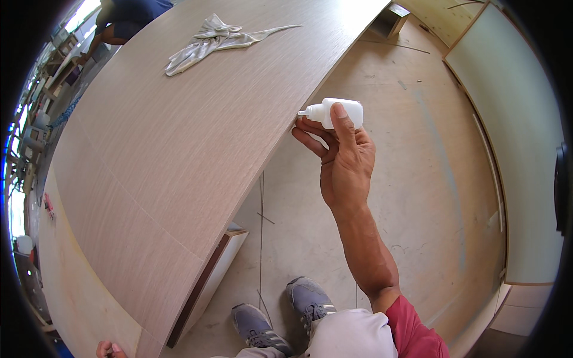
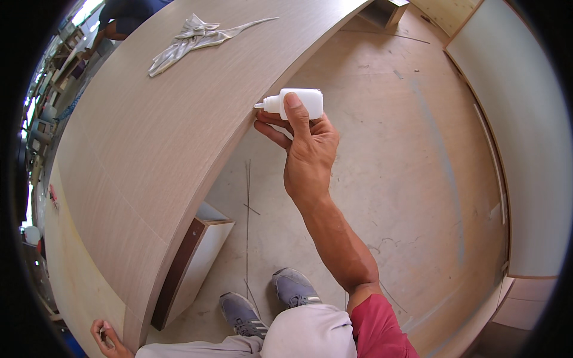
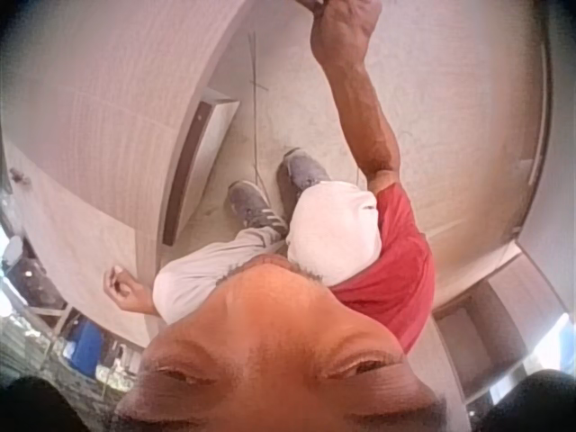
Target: The person applies a white liquid from a small bottle along the edge of a wooden furniture piece and wipes the area with a white cloth. The person repeats this process along the edge of the furniture.
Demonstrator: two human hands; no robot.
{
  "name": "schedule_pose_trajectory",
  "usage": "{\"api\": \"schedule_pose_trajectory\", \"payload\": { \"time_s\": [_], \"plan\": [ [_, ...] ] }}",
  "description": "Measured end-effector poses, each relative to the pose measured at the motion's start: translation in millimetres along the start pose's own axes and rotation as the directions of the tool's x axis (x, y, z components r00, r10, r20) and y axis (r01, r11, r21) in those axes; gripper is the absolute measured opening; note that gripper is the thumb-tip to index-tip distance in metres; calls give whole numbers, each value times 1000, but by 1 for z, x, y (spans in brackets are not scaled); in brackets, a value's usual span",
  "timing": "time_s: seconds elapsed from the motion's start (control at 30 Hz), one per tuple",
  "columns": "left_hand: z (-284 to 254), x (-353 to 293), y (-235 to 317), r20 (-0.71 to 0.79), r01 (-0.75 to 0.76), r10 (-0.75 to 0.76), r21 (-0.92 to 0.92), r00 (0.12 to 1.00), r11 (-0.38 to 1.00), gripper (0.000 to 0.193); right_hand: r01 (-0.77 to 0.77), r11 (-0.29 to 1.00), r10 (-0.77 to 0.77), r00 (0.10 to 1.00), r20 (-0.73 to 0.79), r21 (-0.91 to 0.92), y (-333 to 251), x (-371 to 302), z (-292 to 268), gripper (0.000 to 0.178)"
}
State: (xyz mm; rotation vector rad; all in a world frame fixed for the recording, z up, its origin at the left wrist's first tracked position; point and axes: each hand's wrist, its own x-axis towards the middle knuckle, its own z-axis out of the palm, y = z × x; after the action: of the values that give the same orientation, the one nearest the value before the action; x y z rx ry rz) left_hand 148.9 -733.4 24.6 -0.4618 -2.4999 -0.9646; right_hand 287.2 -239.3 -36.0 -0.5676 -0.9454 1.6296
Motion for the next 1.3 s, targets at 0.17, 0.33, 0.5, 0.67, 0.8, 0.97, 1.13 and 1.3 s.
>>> {"api": "schedule_pose_trajectory", "payload": {
  "time_s": [0.17,0.33,0.5,0.67,0.8,0.97,1.13,1.3],
  "plan": [
    [5,1,1,10,-4,4,-11,1000,1000,17,25,999,-25,1000,-3,-36,-2,-1,0,39],
    [4,1,1,11,-15,15,6,1000,1000,17,39,998,-39,999,2,-41,1,-1,-1,40],
    [4,1,0,11,-8,8,2,1000,1000,17,40,997,-40,999,-4,-60,1,0,-1,41],
    [5,1,1,9,-29,29,8,1000,1000,17,55,995,-55,998,-4,-82,-1,-1,1,40],
    [4,1,-3,0,-35,35,-8,999,999,16,80,993,-80,997,5,-85,-1,-2,0,39],
    [4,1,-2,2,-26,26,-9,1000,1000,16,96,992,-96,995,5,-82,-1,-1,1,38],
    [4,1,-2,4,-26,26,-5,1000,1000,16,92,992,-93,996,-8,-84,0,1,1,37],
    [4,1,-2,6,-34,34,-4,999,999,16,88,993,-89,996,-7,-72,0,1,0,37]
  ]
}}
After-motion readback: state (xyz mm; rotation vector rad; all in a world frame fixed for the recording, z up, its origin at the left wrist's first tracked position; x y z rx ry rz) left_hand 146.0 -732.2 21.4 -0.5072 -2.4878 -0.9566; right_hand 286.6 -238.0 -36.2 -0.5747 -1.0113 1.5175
